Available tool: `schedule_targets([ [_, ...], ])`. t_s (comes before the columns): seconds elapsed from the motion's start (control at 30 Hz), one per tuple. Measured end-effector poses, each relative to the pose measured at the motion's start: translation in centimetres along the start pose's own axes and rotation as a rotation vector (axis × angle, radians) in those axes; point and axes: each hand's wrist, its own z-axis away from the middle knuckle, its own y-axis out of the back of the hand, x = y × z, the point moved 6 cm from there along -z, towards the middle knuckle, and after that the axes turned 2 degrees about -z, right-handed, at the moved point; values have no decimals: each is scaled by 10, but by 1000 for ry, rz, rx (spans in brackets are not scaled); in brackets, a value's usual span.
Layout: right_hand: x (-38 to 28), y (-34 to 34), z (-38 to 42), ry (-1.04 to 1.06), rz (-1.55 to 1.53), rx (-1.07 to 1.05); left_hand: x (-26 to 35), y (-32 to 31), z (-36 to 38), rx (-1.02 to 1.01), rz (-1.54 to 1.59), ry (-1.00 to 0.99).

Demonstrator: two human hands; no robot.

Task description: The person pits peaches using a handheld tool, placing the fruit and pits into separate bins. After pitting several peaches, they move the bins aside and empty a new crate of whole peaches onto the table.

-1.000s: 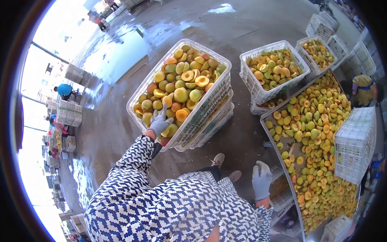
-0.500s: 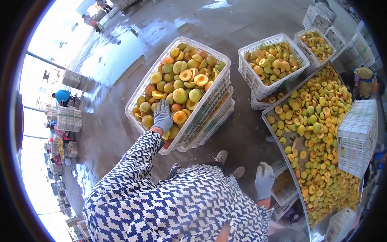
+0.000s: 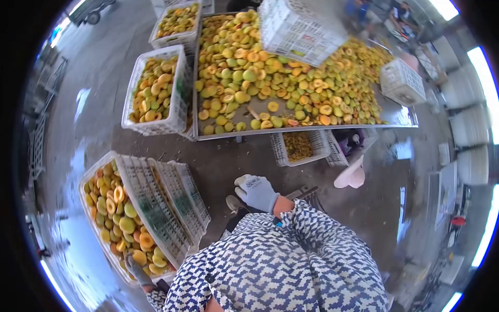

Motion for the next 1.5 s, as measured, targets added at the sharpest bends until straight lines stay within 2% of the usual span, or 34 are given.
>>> schedule_targets([
  [0.03, 4, -6, 7, -26, 1, -6, 6, -24, 6, -103, -187, 58],
  [0.07, 7, -10, 14, -36, -5, -15, 10, -45, 12, -115, -430, -130],
  [0.1, 10, -11, 21, -48, 11, -28, 16, -59, 13, -101, -694, -57],
  [0.17, 16, -3, 32, -40, -23, 16, 11, -61, 8, 9, -641, -54],
  [0.2, 24, 5, 33, -46, -18, 41, 11, -63, 10, 93, -673, -119],
  [0.23, 34, 8, 35, -90, 7, 44, 1, -62, 3, 182, -839, -153],
  [0.3, 43, 13, 44, -176, 12, 66, 66, -85, 8, 161, -1125, -96],
  [0.37, 46, 25, 43, -161, 72, 1, 51, -81, -7, 132, -1145, -133],
  [0.43, 60, 27, 44, -114, 84, 44, 20, -74, -25, 120, -1248, -120],
  [0.5, 76, 31, 45, -96, -37, 150, 20, -74, -25, 89, -1347, 29],
  [0.53, 83, 34, 45, -87, -21, 152, 15, -63, -35, 132, -1338, 36],
  [0.6, 96, 60, 45, -48, -8, 188, -14, -68, -46, -117, -1102, -25],
  [0.63, 104, 74, 45, -28, -15, 209, -23, -68, -41, -60, -227, 265],
  [0.67, 118, 86, 47, -24, 1, 223, -15, -63, -38, 0, -309, 274],
  [0.73, 146, 119, 54, -48, -46, 309, 49, -75, -38, 191, -947, 121],
  [0.77, 164, 133, 60, -115, -75, 338, 83, -85, -36, 295, -1087, 54],
  [0.87, 221, 151, 78, -218, -93, 434, 155, -148, -28, 441, -1145, -169],
  [0.93, 247, 158, 90, -319, -97, 432, 186, -210, -27, 384, -1140, -262],
  [1.0, 259, 165, 91, -317, -83, 329, 210, -296, -18, 121, -792, -426],
  [1.07, 263, 173, 90, -268, -50, 268, 235, -377, 3, -24, -654, -388],
  [1.13, 270, 175, 89, -245, -47, 234, 253, -454, 34, -322, -412, -357],
  [1.2, 275, 178, 82, -217, -19, 209, 262, -518, 71, -542, -119, -184],
  [1.23, 279, 181, 80, -168, -28, 295, 280, -545, 100, -637, -31, -53],
  [1.27, 278, 187, 81, -77, -52, 369, 278, -565, 103, -729, -263, -353],
  [1.3, 266, 209, 80, 26, -33, 334, 289, -578, 120, -709, -336, -365],
  [1.33, 283, 202, 84, -2, -90, 328, 291, -591, 131, -694, -403, -517],
  [1.37, 267, 226, 80, 202, 326, 310, 298, -602, 145, -737, -319, -489],
  [1.43, 276, 256, 82, 219, 329, 316, 313, -622, 173, -808, -260, -364],
  [1.47, 302, 270, 82, -111, 22, 323, 310, -635, 184, -875, -220, -354],
  [1.5, 307, 282, 76, -194, -26, 330, 309, -647, 191, -911, -246, -445],
])
